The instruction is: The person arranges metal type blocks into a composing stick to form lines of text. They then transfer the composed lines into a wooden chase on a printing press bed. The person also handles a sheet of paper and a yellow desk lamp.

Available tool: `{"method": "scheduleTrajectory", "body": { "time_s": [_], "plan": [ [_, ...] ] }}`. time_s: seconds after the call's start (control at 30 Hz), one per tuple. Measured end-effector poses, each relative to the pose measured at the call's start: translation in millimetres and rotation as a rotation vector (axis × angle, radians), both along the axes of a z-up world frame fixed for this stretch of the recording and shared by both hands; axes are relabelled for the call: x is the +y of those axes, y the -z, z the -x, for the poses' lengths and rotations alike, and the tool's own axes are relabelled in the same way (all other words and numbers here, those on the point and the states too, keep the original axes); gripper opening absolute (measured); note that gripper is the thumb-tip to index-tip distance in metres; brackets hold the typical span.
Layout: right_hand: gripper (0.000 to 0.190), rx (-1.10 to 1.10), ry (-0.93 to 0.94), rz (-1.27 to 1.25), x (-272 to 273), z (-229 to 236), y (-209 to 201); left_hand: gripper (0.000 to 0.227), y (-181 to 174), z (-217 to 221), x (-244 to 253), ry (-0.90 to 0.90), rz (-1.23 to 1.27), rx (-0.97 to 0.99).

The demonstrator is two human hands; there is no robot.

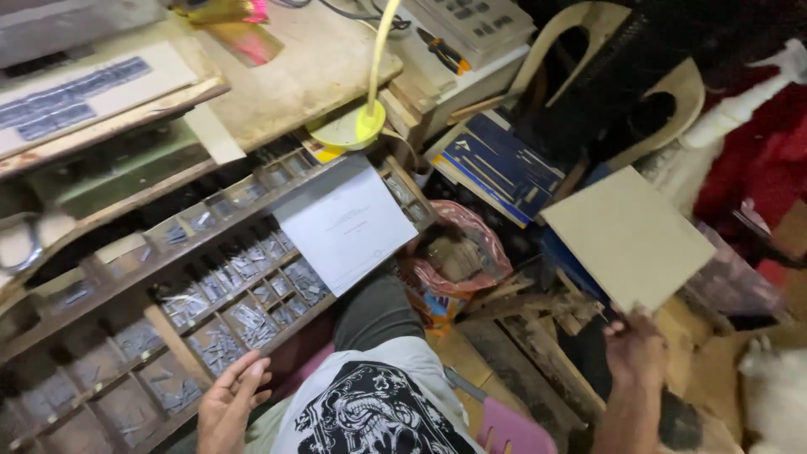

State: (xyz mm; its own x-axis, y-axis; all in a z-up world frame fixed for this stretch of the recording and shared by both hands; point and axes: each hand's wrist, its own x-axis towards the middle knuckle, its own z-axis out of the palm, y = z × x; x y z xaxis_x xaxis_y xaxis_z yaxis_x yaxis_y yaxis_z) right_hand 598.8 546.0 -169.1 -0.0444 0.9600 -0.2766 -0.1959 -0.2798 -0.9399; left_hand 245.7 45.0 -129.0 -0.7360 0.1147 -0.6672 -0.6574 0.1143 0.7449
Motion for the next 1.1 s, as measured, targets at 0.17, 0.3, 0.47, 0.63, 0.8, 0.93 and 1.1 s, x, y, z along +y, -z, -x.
{"method": "scheduleTrajectory", "body": {
  "time_s": [0.17,0.3,0.47,0.63,0.8,0.93,1.1],
  "plan": [
    [0.032,-0.142,0.08,-0.071,-28.5,19.2,-33.4,0.042,1.6,-2.0,4.3,0.015,0.04,-0.014],
    [0.036,-0.811,0.025,-0.581,-52.3,16.1,-59.3,0.043,23.6,-1.0,-6.4,-0.018,-0.011,0.019],
    [0.03,-0.914,-0.297,-1.027,-45.7,112.5,-77.9,0.04,89.1,-4.3,-27.1,-0.087,-0.076,0.088],
    [0.044,-1.271,-0.539,-0.885,-47.3,195.1,-88.4,0.042,50.3,-8.6,-37.6,-0.008,-0.084,-0.031],
    [0.032,-0.685,-1.116,-1.177,-143.2,343.3,-108.0,0.047,26.7,3.3,-57.1,0.018,0.095,0.133],
    [0.029,-0.454,-1.234,-1.118,-183.8,437.6,-88.9,0.04,-3.6,21.5,-80.1,-0.051,0.284,0.27],
    [0.024,-0.227,-1.242,-0.89,-238.6,478.7,-95.7,0.039,-23.5,31.9,-96.7,-0.197,0.267,0.333]
  ]
}}
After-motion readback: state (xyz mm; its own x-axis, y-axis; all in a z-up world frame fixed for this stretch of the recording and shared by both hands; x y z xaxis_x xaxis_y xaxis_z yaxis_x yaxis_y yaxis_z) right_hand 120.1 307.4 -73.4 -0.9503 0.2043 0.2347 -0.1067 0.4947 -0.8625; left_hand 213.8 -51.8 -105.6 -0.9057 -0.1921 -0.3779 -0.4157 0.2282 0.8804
